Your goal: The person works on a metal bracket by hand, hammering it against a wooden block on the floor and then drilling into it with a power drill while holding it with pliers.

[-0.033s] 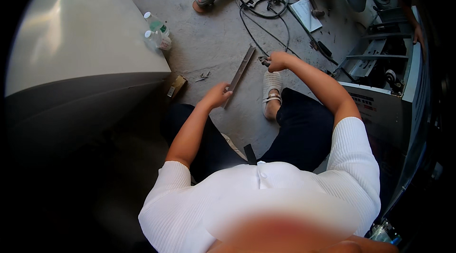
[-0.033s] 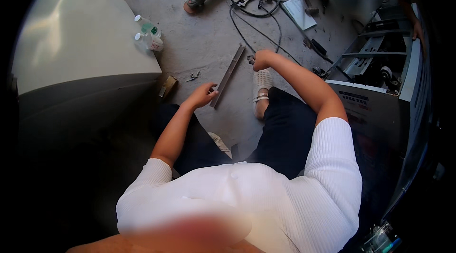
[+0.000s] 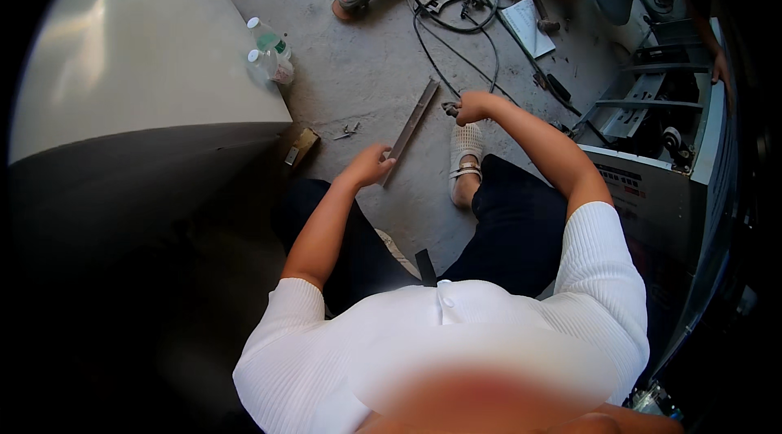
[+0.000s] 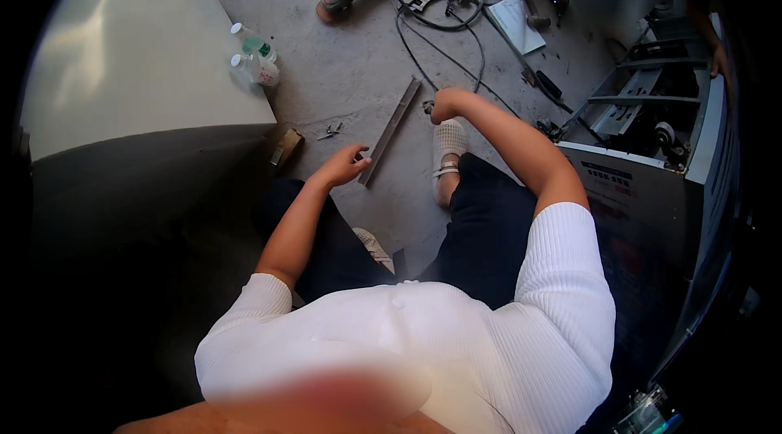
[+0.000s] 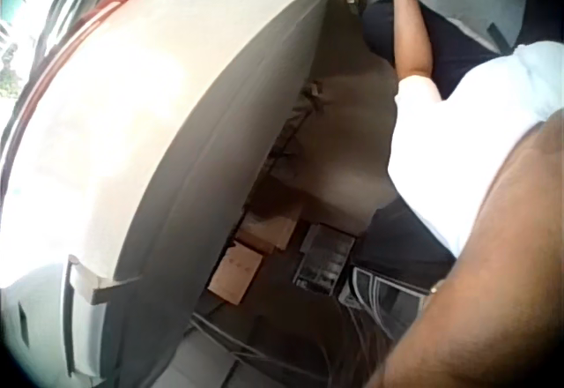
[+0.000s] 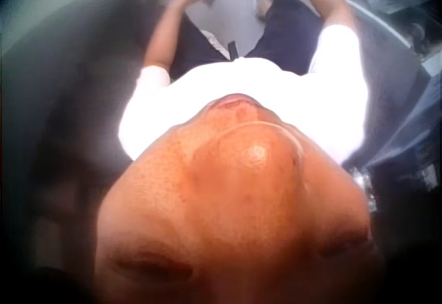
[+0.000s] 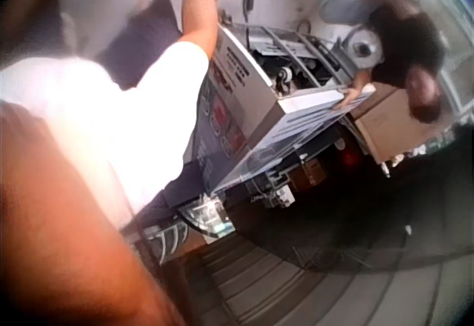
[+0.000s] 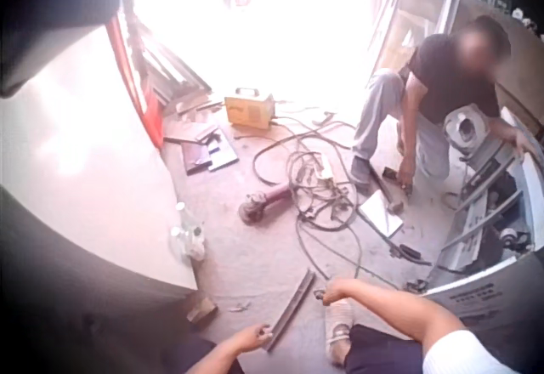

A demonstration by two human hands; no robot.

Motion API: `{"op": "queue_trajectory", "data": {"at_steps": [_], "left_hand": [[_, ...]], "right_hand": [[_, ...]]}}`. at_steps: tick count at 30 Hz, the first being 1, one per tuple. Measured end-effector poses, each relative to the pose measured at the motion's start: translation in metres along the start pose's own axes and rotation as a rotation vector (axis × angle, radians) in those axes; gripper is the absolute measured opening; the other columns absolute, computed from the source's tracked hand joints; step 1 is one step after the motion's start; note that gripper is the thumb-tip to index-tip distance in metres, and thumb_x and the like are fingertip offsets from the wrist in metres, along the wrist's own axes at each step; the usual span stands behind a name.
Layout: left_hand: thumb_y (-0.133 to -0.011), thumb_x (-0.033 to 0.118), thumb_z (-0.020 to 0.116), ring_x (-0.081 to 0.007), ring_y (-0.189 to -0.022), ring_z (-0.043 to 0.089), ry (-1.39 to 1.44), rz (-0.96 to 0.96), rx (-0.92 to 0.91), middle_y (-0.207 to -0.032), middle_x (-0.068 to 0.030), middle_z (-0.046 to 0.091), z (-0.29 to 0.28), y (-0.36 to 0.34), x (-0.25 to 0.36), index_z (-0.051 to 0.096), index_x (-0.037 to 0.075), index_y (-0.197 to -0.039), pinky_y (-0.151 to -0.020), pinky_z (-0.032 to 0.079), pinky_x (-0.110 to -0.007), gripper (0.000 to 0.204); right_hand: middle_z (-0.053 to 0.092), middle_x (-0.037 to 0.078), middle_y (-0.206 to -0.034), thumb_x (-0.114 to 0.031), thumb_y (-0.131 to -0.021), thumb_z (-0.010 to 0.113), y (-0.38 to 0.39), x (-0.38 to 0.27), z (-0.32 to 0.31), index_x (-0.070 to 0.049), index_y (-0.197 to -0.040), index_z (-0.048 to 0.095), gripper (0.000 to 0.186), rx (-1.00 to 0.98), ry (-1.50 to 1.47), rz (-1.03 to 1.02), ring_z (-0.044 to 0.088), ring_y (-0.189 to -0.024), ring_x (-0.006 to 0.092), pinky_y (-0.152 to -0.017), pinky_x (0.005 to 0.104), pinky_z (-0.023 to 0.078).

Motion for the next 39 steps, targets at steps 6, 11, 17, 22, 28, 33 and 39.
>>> {"op": "queue_trajectory", "data": {"at_steps": [6, 11, 17, 22, 28, 33, 39], "left_hand": [[-0.091, 0.033, 0.057, -0.0313, -0.102, 0.061, -0.124, -0.233, -0.058, -0.111, -0.0225, 0.062, -0.006, 0.015, -0.026, 0.050, -0.001, -0.127, -0.086, 0.047, -0.039, 0.051], [-0.091, 0.033, 0.057, -0.0325, -0.101, 0.061, -0.007, -0.251, -0.089, -0.114, -0.0231, 0.061, -0.001, -0.003, -0.003, 0.050, 0.000, -0.128, -0.085, 0.047, -0.039, 0.050], [-0.090, 0.031, 0.059, -0.0307, -0.095, 0.062, 0.041, -0.205, -0.031, -0.107, -0.0230, 0.062, -0.001, -0.012, -0.004, 0.051, -0.001, -0.126, -0.082, 0.048, -0.038, 0.049], [-0.090, 0.030, 0.059, -0.0287, -0.095, 0.062, 0.036, -0.330, 0.038, -0.107, -0.0214, 0.063, -0.013, -0.007, -0.025, 0.050, -0.001, -0.127, -0.083, 0.049, -0.037, 0.050], [-0.089, 0.028, 0.060, -0.0276, -0.090, 0.063, 0.024, -0.445, 0.062, -0.103, -0.0190, 0.064, -0.022, -0.023, -0.018, 0.050, 0.000, -0.128, -0.081, 0.049, -0.037, 0.049], [-0.088, 0.027, 0.062, -0.0288, -0.091, 0.064, 0.025, -0.515, 0.099, -0.103, -0.0186, 0.064, -0.014, -0.051, -0.019, 0.052, 0.001, -0.127, -0.079, 0.049, -0.038, 0.048], [-0.078, 0.034, 0.072, -0.0318, -0.099, 0.059, -0.244, -0.604, 0.130, -0.106, -0.0137, 0.062, 0.032, -0.084, -0.035, 0.056, 0.009, -0.121, -0.084, 0.046, -0.042, 0.053]], "right_hand": [[0.059, 0.026, -0.112, -0.034, -0.070, 0.064, -0.067, -0.037, 0.013, 0.000, -0.123, 0.056, 0.064, 0.260, -0.410, -0.320, 0.058, -0.102, 0.0386, -0.089, 0.0415, 0.046], [0.050, 0.027, -0.126, -0.030, -0.076, 0.061, -0.084, -0.066, 0.044, -0.003, -0.139, 0.036, 0.073, 0.427, -0.364, -0.409, 0.046, -0.120, 0.0379, -0.099, 0.0422, 0.040], [0.057, 0.021, -0.119, -0.019, -0.078, 0.059, -0.098, 0.003, 0.074, -0.002, -0.130, 0.048, 0.056, 0.206, -0.374, -0.477, 0.054, -0.112, 0.0340, -0.096, 0.0403, 0.042], [0.065, 0.017, -0.106, -0.019, -0.082, 0.056, -0.117, 0.116, 0.039, -0.004, -0.120, 0.056, 0.042, 0.675, -0.811, -0.119, 0.062, -0.098, 0.0297, -0.087, 0.0372, 0.048], [0.064, 0.014, -0.106, -0.014, -0.082, 0.051, -0.164, 0.241, 0.013, -0.007, -0.116, 0.059, 0.035, 0.977, -0.861, 0.196, 0.061, -0.100, 0.0281, -0.089, 0.0361, 0.046], [0.050, 0.014, -0.127, -0.011, -0.082, 0.049, -0.193, 0.299, -0.034, -0.011, -0.119, 0.056, 0.038, 1.149, -0.576, 0.434, 0.049, -0.117, 0.0321, -0.097, 0.0398, 0.040], [0.035, 0.018, -0.143, -0.016, -0.089, 0.048, -0.242, 0.378, -0.081, -0.009, -0.135, 0.039, 0.047, 1.281, -0.411, 0.562, 0.035, -0.131, 0.0354, -0.106, 0.0463, 0.031]]}}
Point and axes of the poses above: each hand's wrist, its own y-axis away from the middle knuckle, its own z-axis out of the palm, x = y × z, the point moved 2 cm from there along -y, towards the middle knuckle
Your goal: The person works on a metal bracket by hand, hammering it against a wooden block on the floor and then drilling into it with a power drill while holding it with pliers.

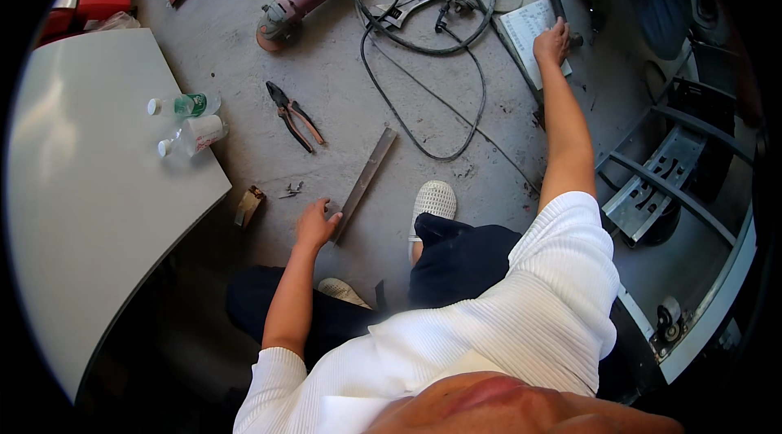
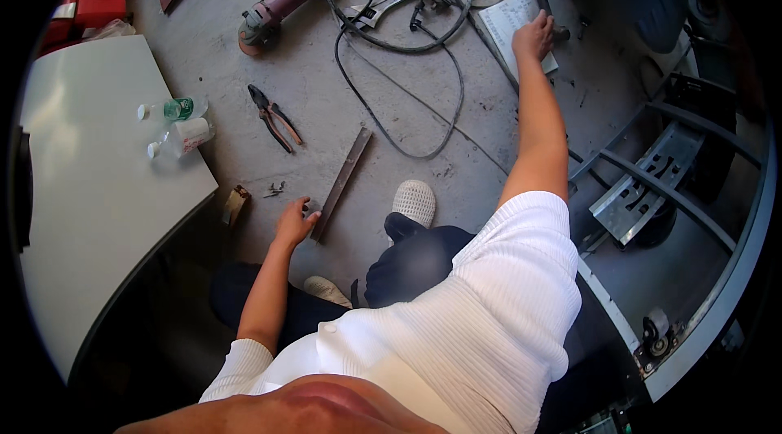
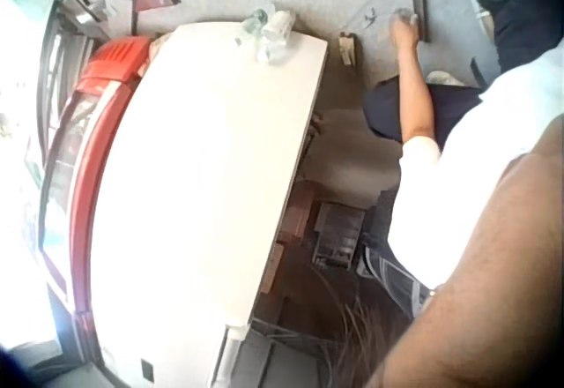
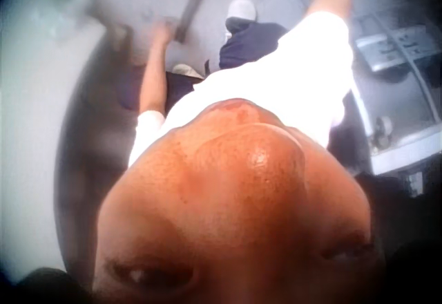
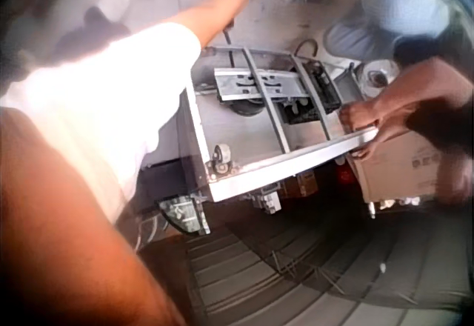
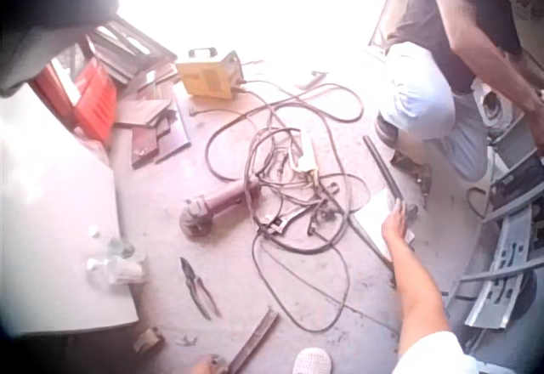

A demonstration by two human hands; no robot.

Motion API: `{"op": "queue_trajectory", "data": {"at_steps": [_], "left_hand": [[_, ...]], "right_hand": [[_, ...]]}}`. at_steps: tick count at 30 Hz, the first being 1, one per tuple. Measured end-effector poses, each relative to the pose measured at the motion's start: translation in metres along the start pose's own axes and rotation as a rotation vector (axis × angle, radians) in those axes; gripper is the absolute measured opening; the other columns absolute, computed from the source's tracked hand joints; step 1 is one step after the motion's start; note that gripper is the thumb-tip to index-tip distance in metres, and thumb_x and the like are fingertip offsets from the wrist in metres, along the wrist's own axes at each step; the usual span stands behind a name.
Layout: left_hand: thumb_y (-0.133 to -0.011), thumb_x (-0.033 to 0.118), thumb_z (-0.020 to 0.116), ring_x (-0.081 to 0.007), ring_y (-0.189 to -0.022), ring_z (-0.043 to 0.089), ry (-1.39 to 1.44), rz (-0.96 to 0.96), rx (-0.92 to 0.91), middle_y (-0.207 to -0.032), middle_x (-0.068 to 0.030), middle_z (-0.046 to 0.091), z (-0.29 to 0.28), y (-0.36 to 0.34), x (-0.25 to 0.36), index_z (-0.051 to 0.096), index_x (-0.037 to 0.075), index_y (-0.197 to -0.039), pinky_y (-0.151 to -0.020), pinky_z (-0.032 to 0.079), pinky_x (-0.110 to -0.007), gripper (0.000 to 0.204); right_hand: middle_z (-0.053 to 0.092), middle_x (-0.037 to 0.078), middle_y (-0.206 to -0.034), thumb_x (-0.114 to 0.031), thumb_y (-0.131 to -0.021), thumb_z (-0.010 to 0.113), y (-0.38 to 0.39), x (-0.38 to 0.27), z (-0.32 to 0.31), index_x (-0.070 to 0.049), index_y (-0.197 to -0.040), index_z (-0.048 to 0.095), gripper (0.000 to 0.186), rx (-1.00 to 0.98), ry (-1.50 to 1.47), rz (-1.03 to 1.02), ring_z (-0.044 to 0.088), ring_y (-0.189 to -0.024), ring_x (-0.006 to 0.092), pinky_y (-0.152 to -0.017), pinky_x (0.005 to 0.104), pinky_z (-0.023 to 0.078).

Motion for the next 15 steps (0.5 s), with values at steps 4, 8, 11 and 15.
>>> {"op": "queue_trajectory", "data": {"at_steps": [4, 8, 11, 15], "left_hand": [[-0.072, 0.036, 0.076, -0.0299, -0.107, 0.054, -0.055, 0.021, 0.109, -0.110, -0.0114, 0.060, 0.005, 0.010, 0.031, 0.056, 0.010, -0.121, -0.090, 0.041, -0.042, 0.059], [-0.068, 0.034, 0.078, -0.0302, -0.097, 0.057, -0.115, 0.090, 0.223, -0.100, -0.0102, 0.061, 0.009, 0.007, 0.049, 0.058, 0.011, -0.114, -0.083, 0.041, -0.042, 0.055], [-0.067, 0.031, 0.078, -0.0288, -0.095, 0.057, -0.136, 0.091, 0.255, -0.098, -0.0081, 0.061, 0.008, -0.007, 0.058, 0.058, 0.012, -0.107, -0.081, 0.040, -0.042, 0.049], [-0.065, 0.026, 0.078, -0.0268, -0.091, 0.057, -0.155, 0.075, 0.260, -0.091, -0.0066, 0.060, 0.017, 0.004, 0.051, 0.058, 0.012, -0.096, -0.079, 0.040, -0.041, 0.040]], "right_hand": [[0.039, 0.018, -0.142, -0.025, -0.094, 0.046, -0.059, 0.022, 0.027, -0.007, -0.140, 0.034, 0.051, -0.097, 0.065, -0.015, 0.037, -0.131, 0.0347, -0.106, 0.0466, 0.030], [0.051, 0.019, -0.131, -0.034, -0.092, 0.049, -0.110, 0.048, 0.042, -0.009, -0.136, 0.039, 0.051, -0.320, 0.118, 0.151, 0.049, -0.121, 0.0361, -0.100, 0.0509, 0.036], [0.056, 0.020, -0.123, -0.034, -0.091, 0.052, -0.100, 0.046, 0.030, -0.009, -0.133, 0.042, 0.050, -0.289, 0.294, 0.130, 0.053, -0.116, 0.0369, -0.097, 0.0502, 0.040], [0.056, 0.020, -0.123, -0.032, -0.090, 0.054, -0.078, 0.031, 0.032, -0.007, -0.126, 0.047, 0.045, -0.299, 0.333, 0.032, 0.053, -0.115, 0.0393, -0.097, 0.0490, 0.040]]}}
Point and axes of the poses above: each hand's wrist, its own y-axis away from the middle knuckle, its own z-axis out of the palm, x = y × z, the point moved 2 cm from there along -y, towards the middle knuckle
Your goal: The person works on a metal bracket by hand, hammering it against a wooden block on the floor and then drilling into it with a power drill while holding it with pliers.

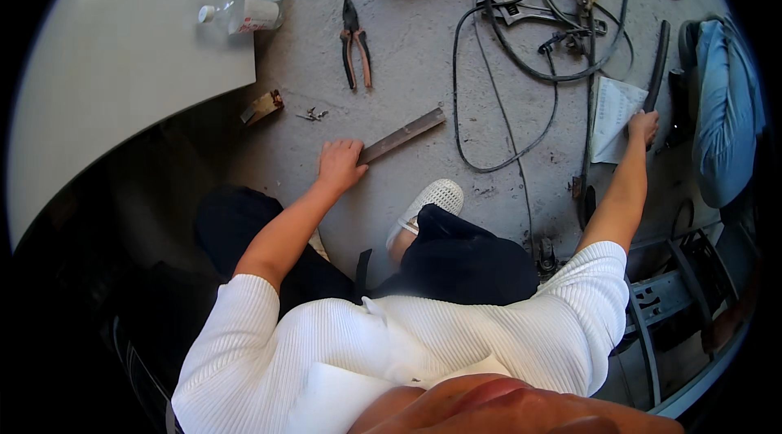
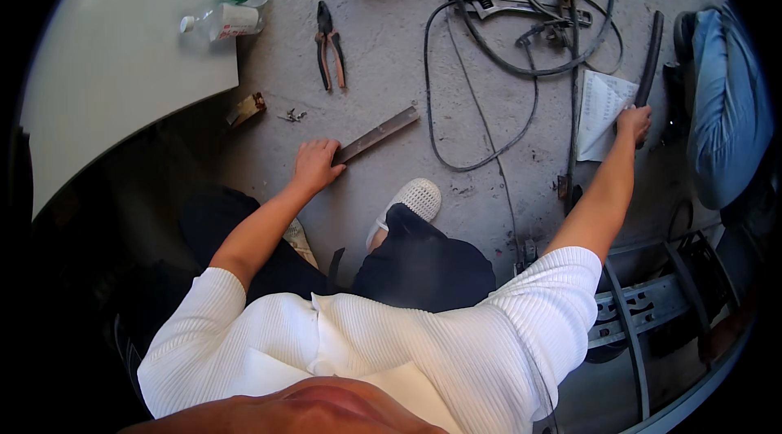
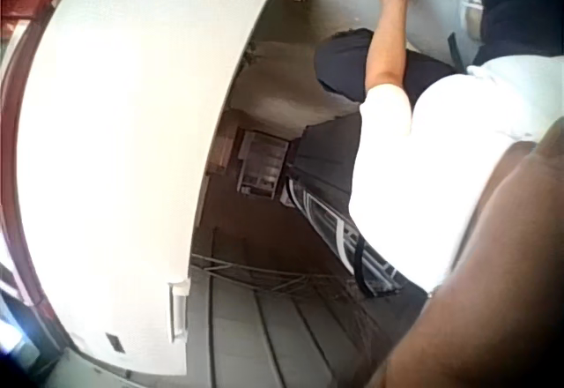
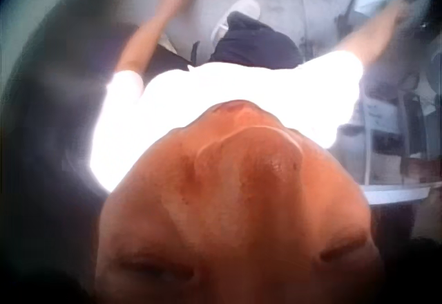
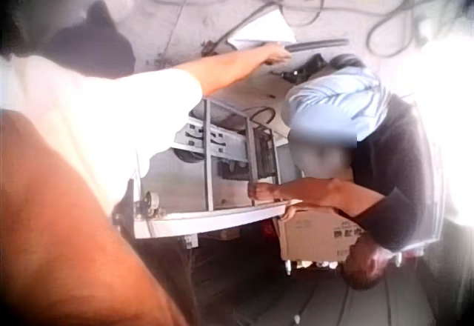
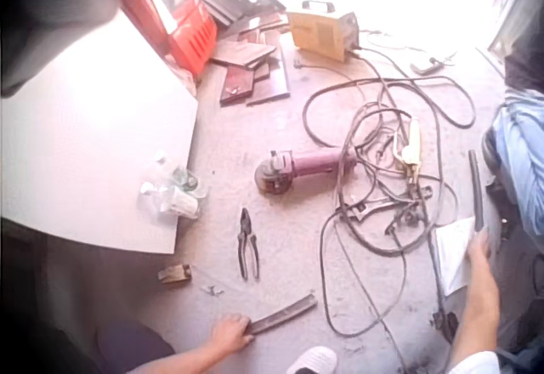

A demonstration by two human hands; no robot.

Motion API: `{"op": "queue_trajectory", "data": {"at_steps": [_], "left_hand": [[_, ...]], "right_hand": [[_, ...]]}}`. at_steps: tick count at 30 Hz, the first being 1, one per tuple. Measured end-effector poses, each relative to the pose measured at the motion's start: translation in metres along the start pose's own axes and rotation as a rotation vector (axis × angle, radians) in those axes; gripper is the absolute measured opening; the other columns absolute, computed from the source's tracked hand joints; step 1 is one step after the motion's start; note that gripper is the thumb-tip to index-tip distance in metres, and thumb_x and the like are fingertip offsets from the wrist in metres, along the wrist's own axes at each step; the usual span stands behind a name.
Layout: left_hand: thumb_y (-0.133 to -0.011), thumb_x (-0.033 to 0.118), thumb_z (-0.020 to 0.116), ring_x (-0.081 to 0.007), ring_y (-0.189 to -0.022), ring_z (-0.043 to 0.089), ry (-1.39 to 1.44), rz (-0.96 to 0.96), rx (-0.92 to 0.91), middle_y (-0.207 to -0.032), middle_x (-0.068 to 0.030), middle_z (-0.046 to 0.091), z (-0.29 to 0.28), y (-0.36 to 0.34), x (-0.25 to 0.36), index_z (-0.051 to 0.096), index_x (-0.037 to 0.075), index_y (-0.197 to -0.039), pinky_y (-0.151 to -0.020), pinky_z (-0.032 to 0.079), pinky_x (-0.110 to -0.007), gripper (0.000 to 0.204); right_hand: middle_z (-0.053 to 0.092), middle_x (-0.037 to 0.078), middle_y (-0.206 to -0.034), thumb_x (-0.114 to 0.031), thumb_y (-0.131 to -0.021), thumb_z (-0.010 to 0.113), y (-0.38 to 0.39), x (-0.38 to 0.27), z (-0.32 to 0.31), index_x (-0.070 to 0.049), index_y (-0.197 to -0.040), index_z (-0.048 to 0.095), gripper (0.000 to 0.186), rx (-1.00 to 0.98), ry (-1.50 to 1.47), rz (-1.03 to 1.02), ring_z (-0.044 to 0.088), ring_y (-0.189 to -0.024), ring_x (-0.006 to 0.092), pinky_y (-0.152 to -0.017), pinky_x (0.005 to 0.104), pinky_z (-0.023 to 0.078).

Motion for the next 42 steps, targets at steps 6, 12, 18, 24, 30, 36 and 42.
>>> {"op": "queue_trajectory", "data": {"at_steps": [6, 12, 18, 24, 30, 36, 42], "left_hand": [[-0.077, 0.027, 0.068, -0.0287, -0.096, 0.057, 0.074, 0.127, -0.140, -0.094, -0.0077, 0.061, 0.008, 0.002, -0.012, 0.059, 0.011, -0.095, -0.081, 0.043, -0.043, 0.026], [-0.085, 0.037, 0.062, -0.0314, -0.099, 0.056, 0.157, -0.061, -0.320, -0.096, -0.0114, 0.060, -0.011, -0.014, -0.070, 0.058, 0.008, -0.097, -0.077, 0.046, -0.045, 0.032], [-0.081, 0.029, 0.068, -0.0371, -0.100, 0.055, 0.166, -0.274, 0.163, -0.114, -0.0136, 0.050, -0.036, 0.008, -0.172, 0.049, 0.012, -0.115, -0.081, 0.046, -0.045, 0.043], [-0.073, 0.029, 0.075, -0.0350, -0.112, 0.048, 0.033, -0.144, 0.499, -0.124, -0.0117, 0.047, -0.041, 0.012, -0.269, 0.038, 0.017, -0.136, -0.098, 0.038, -0.044, 0.074], [-0.070, 0.024, 0.075, -0.0357, -0.120, 0.046, -0.039, -0.142, 0.400, -0.131, -0.0144, 0.047, 0.019, 0.010, -0.370, 0.044, 0.009, -0.132, -0.102, 0.038, -0.041, 0.071], [-0.068, 0.030, 0.075, -0.0315, -0.109, 0.054, 0.173, -0.214, 0.333, -0.117, -0.0106, 0.056, 0.019, 0.051, -0.341, 0.056, 0.010, -0.116, -0.096, 0.041, -0.044, 0.055], [-0.064, 0.037, 0.077, -0.0274, -0.102, 0.057, 0.217, -0.363, 0.526, -0.106, -0.0064, 0.057, 0.067, 0.113, -0.317, 0.058, 0.014, -0.109, -0.090, 0.042, -0.046, 0.054]], "right_hand": [[0.055, 0.027, -0.120, -0.031, -0.087, 0.055, 0.021, 0.029, 0.009, -0.001, -0.118, 0.049, 0.043, -0.076, 0.080, -0.041, 0.055, -0.109, 0.0434, -0.094, 0.0498, 0.044], [0.055, 0.026, -0.119, -0.026, -0.088, 0.053, 0.069, 0.051, -0.027, 0.000, -0.118, 0.049, 0.040, 0.122, 0.283, -0.104, 0.055, -0.108, 0.0415, -0.094, 0.0476, 0.045], [0.053, 0.025, -0.121, -0.030, -0.088, 0.054, 0.162, 0.034, -0.096, 0.002, -0.127, 0.043, 0.052, 0.169, 0.121, -0.422, 0.051, -0.113, 0.0399, -0.094, 0.0456, 0.042], [0.051, 0.026, -0.117, -0.031, -0.089, 0.055, 0.251, -0.010, -0.107, 0.005, -0.120, 0.045, 0.048, 0.126, 0.063, -0.703, 0.051, -0.107, 0.0424, -0.087, 0.0454, 0.044], [0.062, 0.010, -0.095, -0.016, -0.092, 0.058, 0.355, -0.107, -0.138, -0.003, -0.110, 0.049, 0.024, -0.274, -0.306, -0.771, 0.062, -0.090, 0.0219, -0.080, 0.0334, 0.047], [0.059, 0.005, -0.099, -0.011, -0.092, 0.059, 0.469, -0.195, -0.151, -0.004, -0.105, 0.053, 0.016, -0.869, -0.603, -0.984, 0.057, -0.093, 0.0126, -0.082, 0.0283, 0.047], [0.058, 0.009, -0.118, -0.003, -0.089, 0.059, 0.585, -0.276, -0.140, -0.003, -0.114, 0.053, 0.026, -1.264, -0.512, -1.307, 0.054, -0.113, 0.0187, -0.096, 0.0316, 0.044]]}}
Point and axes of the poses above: each hand's wrist, its own y-axis away from the middle knuckle, its own z-axis out of the palm, x = y × z, the point moved 2 cm from there along -y, towards the middle knuckle
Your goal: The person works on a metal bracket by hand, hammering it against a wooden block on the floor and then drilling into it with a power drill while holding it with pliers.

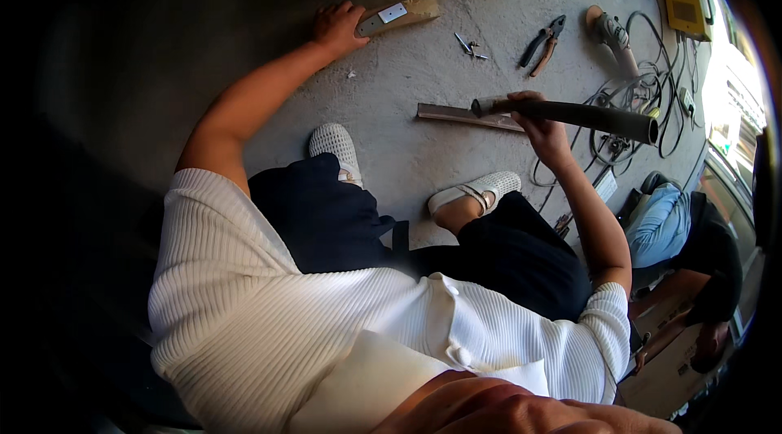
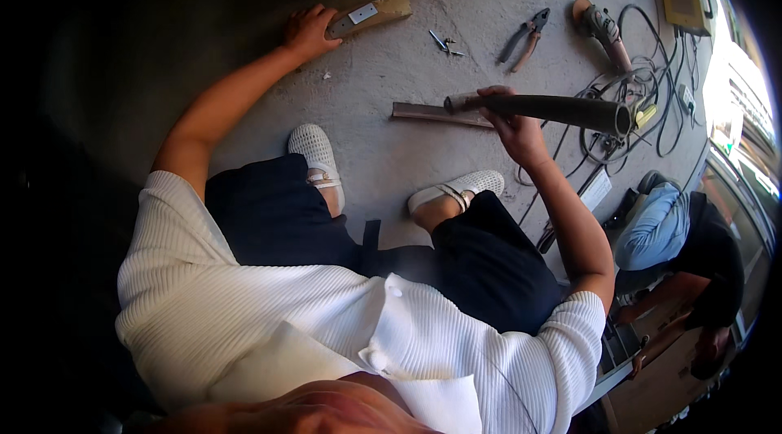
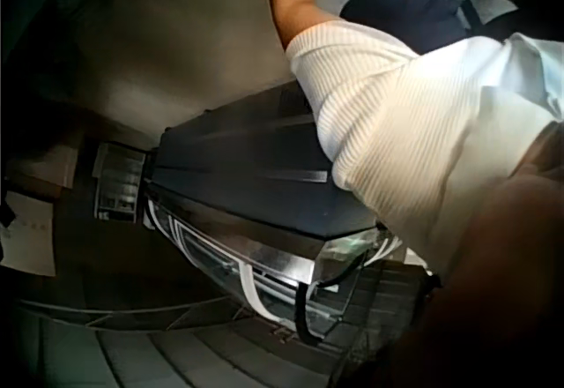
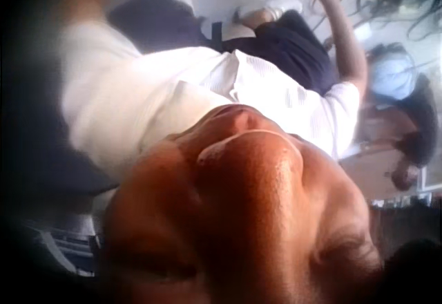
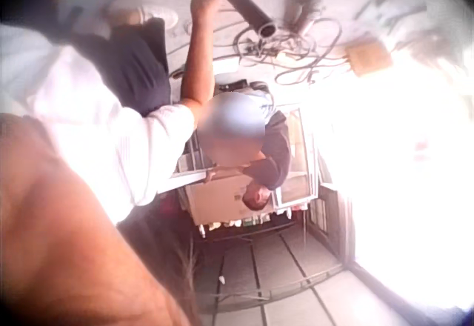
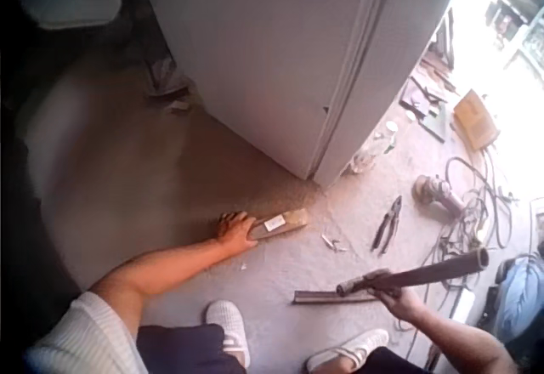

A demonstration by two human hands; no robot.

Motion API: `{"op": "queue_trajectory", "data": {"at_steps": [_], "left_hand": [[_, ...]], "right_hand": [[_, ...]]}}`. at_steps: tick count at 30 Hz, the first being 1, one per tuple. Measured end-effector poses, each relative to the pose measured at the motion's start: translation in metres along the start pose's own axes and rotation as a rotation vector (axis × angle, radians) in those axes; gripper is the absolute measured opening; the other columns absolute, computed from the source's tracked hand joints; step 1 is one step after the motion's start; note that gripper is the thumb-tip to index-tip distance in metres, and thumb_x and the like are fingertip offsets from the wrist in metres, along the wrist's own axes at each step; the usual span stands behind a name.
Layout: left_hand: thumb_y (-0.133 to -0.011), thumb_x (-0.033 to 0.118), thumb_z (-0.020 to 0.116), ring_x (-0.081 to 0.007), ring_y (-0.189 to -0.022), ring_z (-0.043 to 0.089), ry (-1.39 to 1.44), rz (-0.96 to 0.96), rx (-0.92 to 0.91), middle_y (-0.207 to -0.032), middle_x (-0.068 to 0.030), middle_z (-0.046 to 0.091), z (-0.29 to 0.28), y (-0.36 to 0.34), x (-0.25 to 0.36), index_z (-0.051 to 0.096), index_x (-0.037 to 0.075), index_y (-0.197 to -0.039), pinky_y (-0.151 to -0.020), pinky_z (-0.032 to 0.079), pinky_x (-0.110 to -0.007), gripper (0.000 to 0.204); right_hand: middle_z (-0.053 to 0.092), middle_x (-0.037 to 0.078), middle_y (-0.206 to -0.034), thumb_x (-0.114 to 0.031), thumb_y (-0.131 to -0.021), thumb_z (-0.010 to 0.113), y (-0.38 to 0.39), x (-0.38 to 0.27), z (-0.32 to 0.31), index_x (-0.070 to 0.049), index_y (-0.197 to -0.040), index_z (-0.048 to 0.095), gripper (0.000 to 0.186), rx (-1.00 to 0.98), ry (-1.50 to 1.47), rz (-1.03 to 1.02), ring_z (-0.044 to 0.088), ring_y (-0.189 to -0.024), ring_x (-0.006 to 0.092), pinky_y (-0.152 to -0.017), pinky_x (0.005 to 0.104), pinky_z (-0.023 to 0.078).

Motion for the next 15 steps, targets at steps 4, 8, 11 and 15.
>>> {"op": "queue_trajectory", "data": {"at_steps": [4, 8, 11, 15], "left_hand": [[-0.065, 0.042, 0.077, -0.0293, -0.102, 0.057, 0.062, -0.029, 0.078, -0.109, -0.0079, 0.057, 0.009, 0.023, 0.000, 0.057, 0.015, -0.113, -0.090, 0.041, -0.045, 0.059], [-0.068, 0.045, 0.075, -0.0292, -0.102, 0.057, 0.183, 0.036, 0.329, -0.111, -0.0080, 0.057, 0.004, 0.037, 0.005, 0.056, 0.015, -0.115, -0.087, 0.043, -0.044, 0.059], [-0.071, 0.039, 0.074, -0.0273, -0.101, 0.057, 0.347, 0.011, 0.325, -0.108, -0.0061, 0.058, 0.003, 0.026, 0.017, 0.058, 0.016, -0.114, -0.086, 0.044, -0.043, 0.052], [-0.074, 0.029, 0.074, -0.0267, -0.095, 0.059, 0.578, 0.049, 0.314, -0.102, -0.0051, 0.060, 0.021, 0.013, 0.018, 0.062, 0.015, -0.107, -0.082, 0.048, -0.038, 0.038]], "right_hand": [[0.059, 0.012, -0.124, -0.004, -0.086, 0.065, -0.053, -0.022, 0.020, -0.004, -0.116, 0.055, 0.032, -0.012, 0.284, -0.217, 0.054, -0.118, 0.0209, -0.101, 0.0326, 0.042], [0.065, 0.009, -0.114, -0.010, -0.086, 0.067, -0.096, -0.042, 0.025, -0.008, -0.117, 0.058, 0.032, 0.166, 0.495, -0.379, 0.062, -0.105, 0.0184, -0.090, 0.0283, 0.046], [0.068, 0.011, -0.101, -0.016, -0.084, 0.069, -0.123, -0.031, 0.008, -0.011, -0.114, 0.059, 0.031, 0.282, 0.645, -0.509, 0.067, -0.086, 0.0152, -0.074, 0.0294, 0.052], [0.066, 0.009, -0.095, -0.019, -0.091, 0.062, -0.141, -0.002, -0.008, -0.007, -0.119, 0.054, 0.032, 0.217, 0.344, -0.060, 0.066, -0.085, 0.0142, -0.074, 0.0292, 0.052]]}}
Point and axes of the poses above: each hand's wrist, its own y-axis away from the middle knuckle, its own z-axis out of the palm, x = y × z, the point moved 2 cm from there along -y, towards the middle knuckle
